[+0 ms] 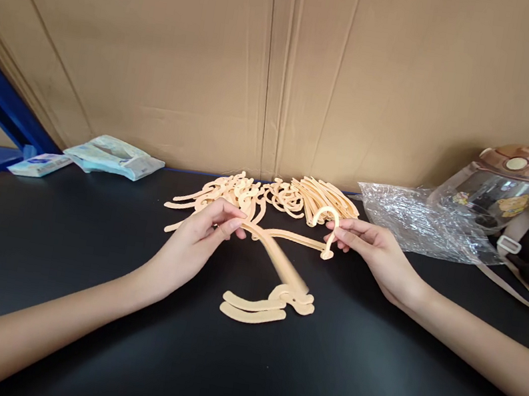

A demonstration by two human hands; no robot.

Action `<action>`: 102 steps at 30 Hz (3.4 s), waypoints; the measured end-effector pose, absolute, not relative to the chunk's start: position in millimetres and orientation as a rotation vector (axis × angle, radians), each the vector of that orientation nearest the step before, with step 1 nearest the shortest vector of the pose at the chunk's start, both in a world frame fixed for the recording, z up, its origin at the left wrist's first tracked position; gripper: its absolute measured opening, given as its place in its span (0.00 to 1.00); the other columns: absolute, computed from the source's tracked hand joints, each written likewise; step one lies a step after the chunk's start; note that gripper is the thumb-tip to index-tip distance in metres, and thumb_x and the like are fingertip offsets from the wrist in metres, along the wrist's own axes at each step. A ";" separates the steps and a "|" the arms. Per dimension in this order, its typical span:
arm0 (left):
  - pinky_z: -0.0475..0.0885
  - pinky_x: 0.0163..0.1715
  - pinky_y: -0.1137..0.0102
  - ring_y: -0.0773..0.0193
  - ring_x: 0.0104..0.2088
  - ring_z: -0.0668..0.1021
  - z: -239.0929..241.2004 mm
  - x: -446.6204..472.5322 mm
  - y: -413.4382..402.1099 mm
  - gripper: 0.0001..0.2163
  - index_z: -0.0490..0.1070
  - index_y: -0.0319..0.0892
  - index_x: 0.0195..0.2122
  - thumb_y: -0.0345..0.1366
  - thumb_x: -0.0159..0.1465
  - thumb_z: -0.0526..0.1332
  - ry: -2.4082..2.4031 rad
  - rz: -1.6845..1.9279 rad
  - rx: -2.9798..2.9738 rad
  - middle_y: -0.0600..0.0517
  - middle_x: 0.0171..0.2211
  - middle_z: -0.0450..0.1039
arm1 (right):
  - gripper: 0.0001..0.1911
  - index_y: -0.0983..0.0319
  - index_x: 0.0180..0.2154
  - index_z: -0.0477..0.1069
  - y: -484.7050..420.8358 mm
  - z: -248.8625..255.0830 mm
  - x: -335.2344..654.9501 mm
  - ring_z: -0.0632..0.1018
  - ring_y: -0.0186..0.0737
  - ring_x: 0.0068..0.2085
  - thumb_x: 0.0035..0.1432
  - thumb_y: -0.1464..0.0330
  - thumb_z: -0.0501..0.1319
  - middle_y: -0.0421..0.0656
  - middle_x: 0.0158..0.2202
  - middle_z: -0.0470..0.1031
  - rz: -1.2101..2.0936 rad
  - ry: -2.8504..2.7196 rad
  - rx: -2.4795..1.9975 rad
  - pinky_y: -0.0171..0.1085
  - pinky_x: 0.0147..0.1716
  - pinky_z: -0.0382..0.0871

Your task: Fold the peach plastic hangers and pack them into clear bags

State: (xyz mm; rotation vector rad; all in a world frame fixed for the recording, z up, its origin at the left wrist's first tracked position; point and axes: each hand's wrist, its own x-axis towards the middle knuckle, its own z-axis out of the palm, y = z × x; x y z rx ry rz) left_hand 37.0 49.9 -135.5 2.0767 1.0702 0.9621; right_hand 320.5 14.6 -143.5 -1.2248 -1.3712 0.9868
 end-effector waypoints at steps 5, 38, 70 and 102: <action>0.65 0.24 0.76 0.68 0.30 0.69 -134.2 36.3 58.1 0.09 0.69 0.43 0.42 0.42 0.66 0.56 1.015 0.924 1.857 0.53 0.33 0.67 | 0.15 0.62 0.34 0.76 13.8 -141.9 319.3 0.71 0.35 0.30 0.51 0.57 0.67 0.41 0.29 0.76 0.968 -1.375 -1.249 0.38 0.36 0.67; 0.69 0.28 0.73 0.66 0.27 0.74 -128.1 40.3 25.4 0.12 0.70 0.37 0.49 0.33 0.65 0.58 0.675 0.961 3.287 0.53 0.28 0.72 | 0.23 0.57 0.47 0.77 1.8 -139.1 309.5 0.77 0.36 0.35 0.48 0.63 0.71 0.40 0.34 0.76 1.238 -1.591 -1.092 0.42 0.42 0.73; 0.64 0.43 0.71 0.66 0.40 0.69 -138.5 51.3 30.7 0.13 0.69 0.43 0.52 0.26 0.69 0.54 0.507 0.765 2.831 0.51 0.42 0.70 | 0.11 0.54 0.41 0.78 -1.2 -133.5 301.0 0.79 0.33 0.40 0.53 0.65 0.69 0.38 0.41 0.77 1.534 -1.430 -1.055 0.32 0.38 0.74; 0.68 0.42 0.71 0.66 0.41 0.75 -136.6 53.2 33.6 0.12 0.71 0.45 0.51 0.30 0.70 0.54 0.392 0.799 2.965 0.52 0.43 0.77 | 0.15 0.57 0.47 0.74 2.0 -138.6 303.3 0.77 0.35 0.42 0.57 0.69 0.64 0.42 0.43 0.78 1.572 -1.545 -0.926 0.33 0.38 0.70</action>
